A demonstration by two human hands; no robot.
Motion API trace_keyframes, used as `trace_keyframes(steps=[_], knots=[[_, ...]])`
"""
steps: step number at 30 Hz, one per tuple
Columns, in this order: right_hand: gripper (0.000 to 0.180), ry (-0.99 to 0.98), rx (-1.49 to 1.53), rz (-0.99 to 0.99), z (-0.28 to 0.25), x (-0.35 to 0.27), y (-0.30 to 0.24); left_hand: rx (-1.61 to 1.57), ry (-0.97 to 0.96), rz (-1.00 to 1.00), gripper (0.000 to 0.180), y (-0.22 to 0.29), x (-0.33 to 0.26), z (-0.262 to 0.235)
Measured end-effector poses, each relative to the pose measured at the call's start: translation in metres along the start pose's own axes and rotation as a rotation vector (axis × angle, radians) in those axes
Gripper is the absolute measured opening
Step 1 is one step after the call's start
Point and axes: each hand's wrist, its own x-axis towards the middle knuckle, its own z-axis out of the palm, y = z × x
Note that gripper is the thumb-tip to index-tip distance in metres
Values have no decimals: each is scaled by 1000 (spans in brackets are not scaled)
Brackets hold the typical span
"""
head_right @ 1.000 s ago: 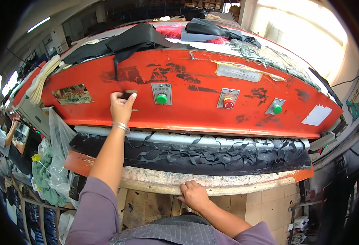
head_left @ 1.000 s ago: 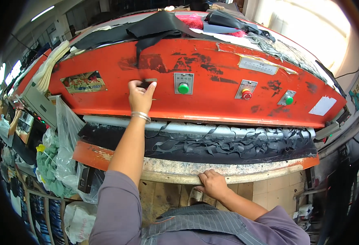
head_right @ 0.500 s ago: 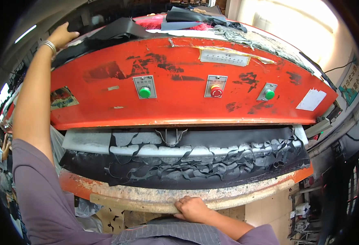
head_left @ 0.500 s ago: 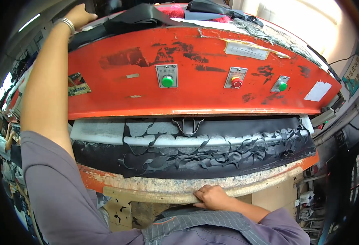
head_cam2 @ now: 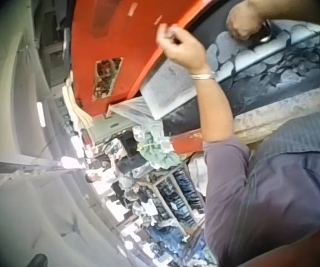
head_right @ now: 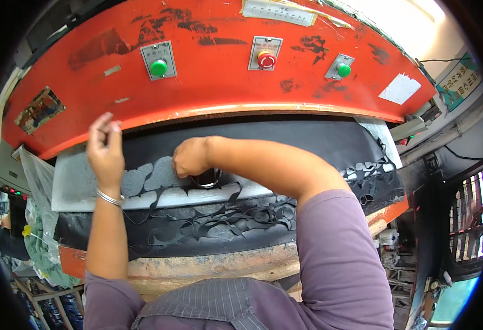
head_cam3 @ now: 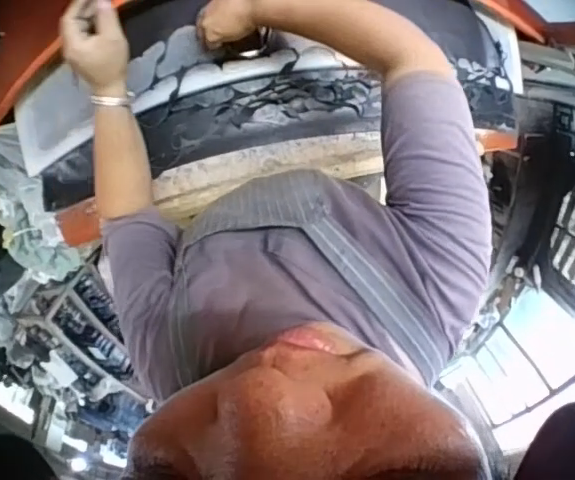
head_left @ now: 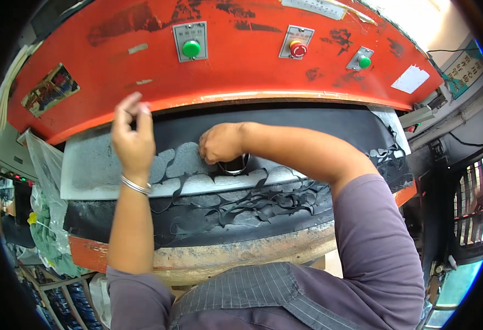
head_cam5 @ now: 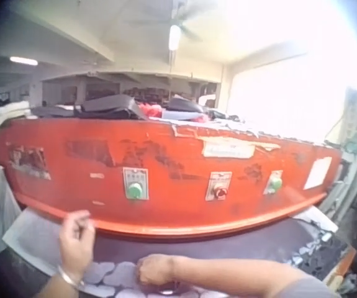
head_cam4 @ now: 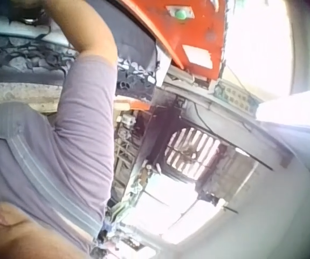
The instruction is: Cutting shoe upper components from a sheet of material using a hydraulic clicker press and a metal die.
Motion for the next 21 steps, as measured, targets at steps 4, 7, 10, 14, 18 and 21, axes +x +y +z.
trace_keyframes(steps=[4,7,10,14,18,21], knots=[[13,425,-157,51,-23,-56,-8,-119,-110,-146,29,-4,-75,26],[15,538,7,728,4,-124,-24,-175,-336,-188,36,4,-103,48],[21,653,301,1137,63,-162,-57,-146,-555,-182,48,12,-129,74],[20,838,453,1329,100,-159,-89,22,-708,-44,67,11,-154,101],[25,950,576,1398,108,-157,-103,90,-709,-4,72,3,-172,108],[42,962,594,1323,115,-175,-123,107,-677,-4,71,1,-177,111]])
